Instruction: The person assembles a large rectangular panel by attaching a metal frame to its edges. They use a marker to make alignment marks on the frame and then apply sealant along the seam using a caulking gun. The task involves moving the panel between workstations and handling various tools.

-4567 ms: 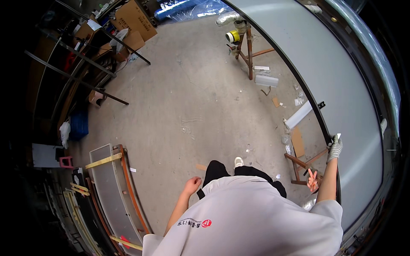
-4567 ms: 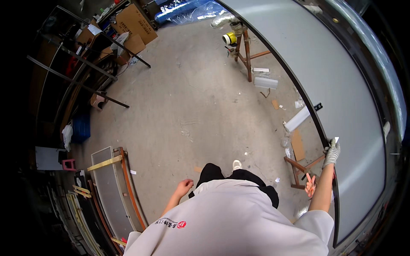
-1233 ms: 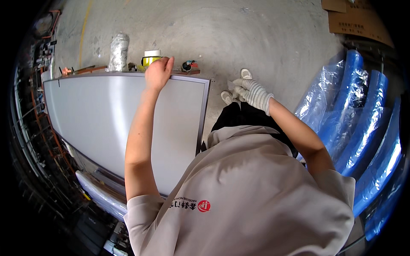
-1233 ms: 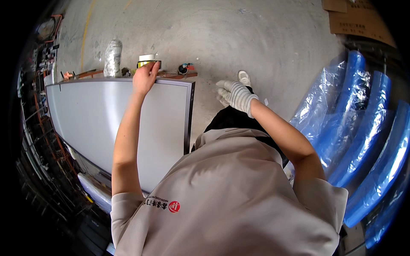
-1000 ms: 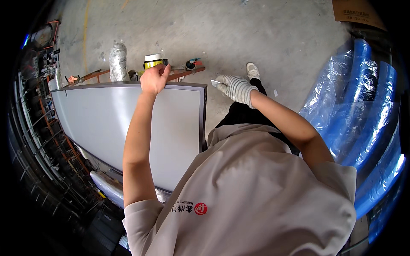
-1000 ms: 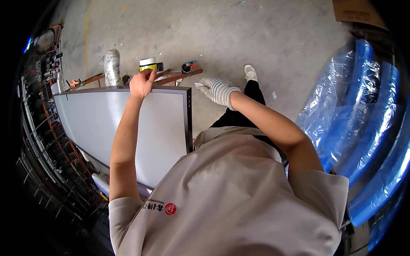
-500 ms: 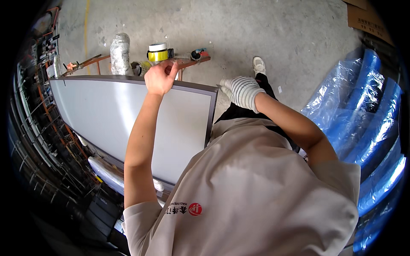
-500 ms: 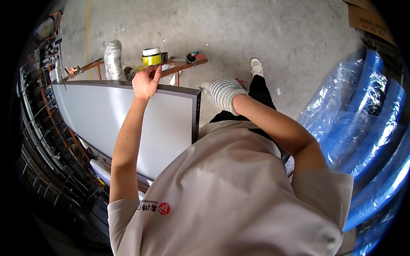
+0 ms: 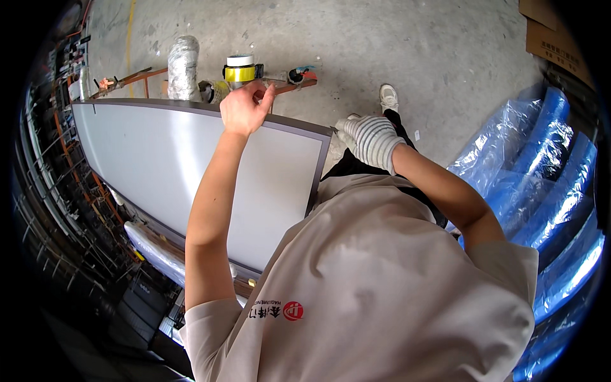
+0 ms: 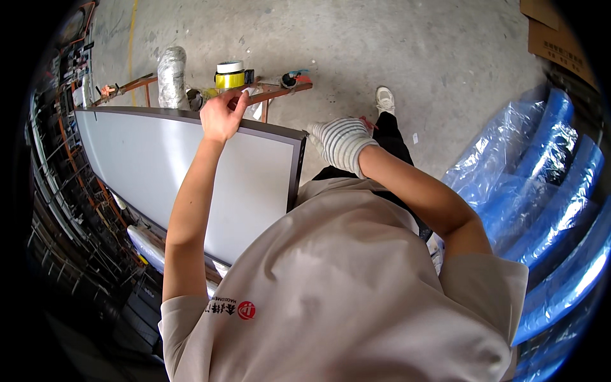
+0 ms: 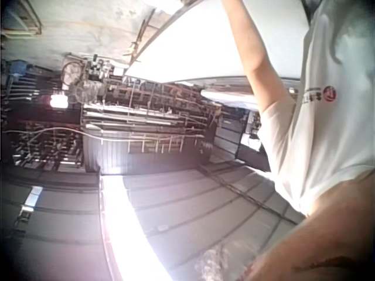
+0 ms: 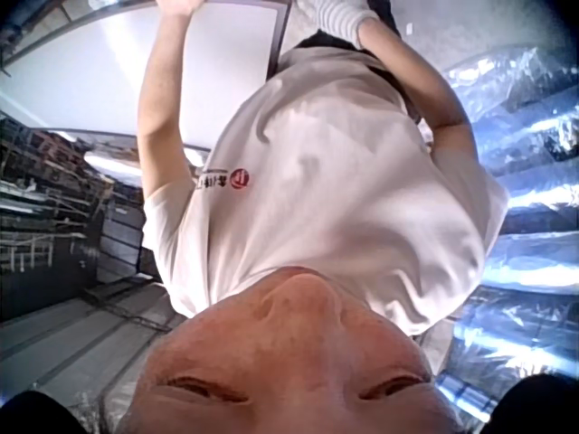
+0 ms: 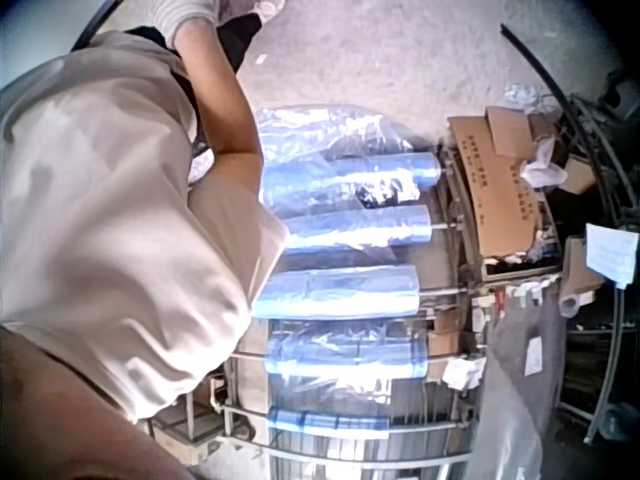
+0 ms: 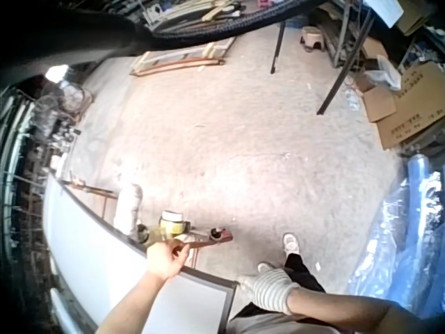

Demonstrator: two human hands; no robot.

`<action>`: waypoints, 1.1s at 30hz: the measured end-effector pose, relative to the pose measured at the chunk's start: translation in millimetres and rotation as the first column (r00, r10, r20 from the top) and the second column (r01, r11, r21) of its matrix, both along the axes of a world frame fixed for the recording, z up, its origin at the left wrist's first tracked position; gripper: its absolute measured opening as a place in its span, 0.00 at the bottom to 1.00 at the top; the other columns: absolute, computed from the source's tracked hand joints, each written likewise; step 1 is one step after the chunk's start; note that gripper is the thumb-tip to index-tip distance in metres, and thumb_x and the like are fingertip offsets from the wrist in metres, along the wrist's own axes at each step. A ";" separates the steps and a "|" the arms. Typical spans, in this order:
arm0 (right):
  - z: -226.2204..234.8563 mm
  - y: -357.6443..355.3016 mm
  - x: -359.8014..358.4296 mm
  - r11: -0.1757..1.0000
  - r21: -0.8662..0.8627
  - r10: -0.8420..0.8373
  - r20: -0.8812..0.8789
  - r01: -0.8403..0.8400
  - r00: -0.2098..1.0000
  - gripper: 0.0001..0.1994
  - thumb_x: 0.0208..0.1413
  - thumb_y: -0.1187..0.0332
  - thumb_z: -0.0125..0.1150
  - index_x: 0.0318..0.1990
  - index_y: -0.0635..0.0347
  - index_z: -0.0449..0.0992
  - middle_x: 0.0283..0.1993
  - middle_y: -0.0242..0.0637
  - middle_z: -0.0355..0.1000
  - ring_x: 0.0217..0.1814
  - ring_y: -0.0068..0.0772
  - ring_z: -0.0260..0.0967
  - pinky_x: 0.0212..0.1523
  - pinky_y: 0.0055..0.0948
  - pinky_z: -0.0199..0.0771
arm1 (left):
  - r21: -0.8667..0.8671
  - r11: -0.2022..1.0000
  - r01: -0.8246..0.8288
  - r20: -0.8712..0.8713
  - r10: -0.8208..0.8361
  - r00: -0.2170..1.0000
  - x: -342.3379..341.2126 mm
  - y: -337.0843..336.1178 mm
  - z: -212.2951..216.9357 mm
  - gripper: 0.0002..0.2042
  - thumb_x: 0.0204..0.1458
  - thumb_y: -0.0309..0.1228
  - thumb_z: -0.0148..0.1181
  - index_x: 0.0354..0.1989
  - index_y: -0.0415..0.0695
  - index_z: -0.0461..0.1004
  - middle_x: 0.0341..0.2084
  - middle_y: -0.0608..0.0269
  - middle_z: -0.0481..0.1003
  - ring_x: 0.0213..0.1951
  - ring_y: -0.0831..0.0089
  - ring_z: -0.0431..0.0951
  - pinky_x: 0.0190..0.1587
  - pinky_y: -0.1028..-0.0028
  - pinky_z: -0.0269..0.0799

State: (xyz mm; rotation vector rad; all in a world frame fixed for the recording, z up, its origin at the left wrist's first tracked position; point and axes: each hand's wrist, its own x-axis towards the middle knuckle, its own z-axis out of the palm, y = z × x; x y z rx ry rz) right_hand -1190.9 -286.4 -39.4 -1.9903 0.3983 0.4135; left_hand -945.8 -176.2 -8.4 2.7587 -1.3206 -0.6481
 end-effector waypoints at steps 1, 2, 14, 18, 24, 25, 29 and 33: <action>1.5 -0.6 0.2 0.998 -0.051 0.027 0.008 -0.026 1.000 0.10 0.55 0.65 0.49 0.38 0.59 0.72 0.34 0.46 0.72 0.35 0.50 0.70 0.38 0.42 0.68 | -0.004 1.000 0.002 0.000 -0.002 1.000 -0.1 -0.5 -0.3 0.16 0.49 0.49 0.54 0.28 0.49 0.78 0.18 0.65 0.76 0.23 0.65 0.76 0.27 0.69 0.69; 2.5 -0.8 0.1 0.993 -0.103 0.053 0.014 -0.052 0.998 0.10 0.55 0.65 0.49 0.38 0.59 0.72 0.34 0.46 0.72 0.34 0.49 0.70 0.37 0.42 0.68 | -0.008 1.000 0.003 0.001 -0.003 1.000 0.1 -0.9 -0.6 0.16 0.49 0.49 0.54 0.28 0.49 0.78 0.17 0.65 0.76 0.23 0.65 0.76 0.27 0.69 0.69; -42.4 1.0 -22.0 0.980 0.116 -0.171 0.048 0.164 0.984 0.12 0.57 0.66 0.47 0.43 0.61 0.72 0.34 0.45 0.74 0.37 0.46 0.72 0.38 0.37 0.71 | -0.010 1.000 0.008 0.007 -0.008 1.000 -0.9 -1.0 1.7 0.18 0.50 0.50 0.53 0.28 0.49 0.78 0.18 0.64 0.76 0.24 0.64 0.76 0.27 0.69 0.69; -4.9 0.1 -5.0 0.998 -0.017 -0.069 -0.016 0.068 0.998 0.04 0.55 0.70 0.52 0.35 0.61 0.69 0.26 0.43 0.70 0.30 0.44 0.71 0.32 0.35 0.68 | -0.038 0.999 0.009 0.004 -0.009 1.000 0.7 1.1 -1.6 0.18 0.50 0.50 0.53 0.28 0.49 0.78 0.18 0.65 0.76 0.23 0.65 0.76 0.27 0.69 0.69; -7.2 5.7 0.7 0.997 0.020 -0.066 -0.121 0.069 0.990 0.04 0.55 0.71 0.53 0.34 0.62 0.68 0.31 0.35 0.67 0.36 0.27 0.68 0.32 0.27 0.69 | -0.017 1.000 0.015 -0.002 -0.015 1.000 3.0 5.1 -3.9 0.17 0.50 0.50 0.53 0.28 0.49 0.78 0.18 0.65 0.76 0.23 0.67 0.76 0.26 0.70 0.69; -7.2 7.5 4.6 0.816 0.340 -0.352 -0.347 0.466 0.869 0.06 0.55 0.70 0.54 0.35 0.63 0.68 0.33 0.36 0.67 0.38 0.26 0.68 0.34 0.24 0.70 | -0.015 1.000 0.016 -0.002 -0.016 1.000 3.3 4.6 -4.2 0.17 0.50 0.50 0.53 0.28 0.49 0.78 0.18 0.66 0.76 0.23 0.67 0.77 0.26 0.70 0.69; -97.8 50.2 -23.0 0.467 0.581 -0.570 -0.379 0.667 0.729 0.12 0.54 0.68 0.57 0.40 0.67 0.69 0.40 0.42 0.67 0.45 0.26 0.68 0.43 0.16 0.73 | -0.038 0.999 0.024 -0.007 -0.025 1.000 2.2 0.7 -0.2 0.17 0.50 0.50 0.53 0.28 0.50 0.78 0.17 0.66 0.76 0.23 0.67 0.77 0.26 0.70 0.69; -105.3 56.9 -23.2 0.580 0.528 -0.534 -0.329 0.621 0.778 0.15 0.53 0.66 0.58 0.43 0.68 0.69 0.41 0.42 0.68 0.46 0.26 0.68 0.43 0.14 0.74 | -0.042 0.999 -0.015 -0.027 0.014 1.000 1.8 1.7 -1.2 0.17 0.47 0.51 0.54 0.24 0.50 0.77 0.19 0.69 0.76 0.24 0.66 0.77 0.27 0.69 0.69</action>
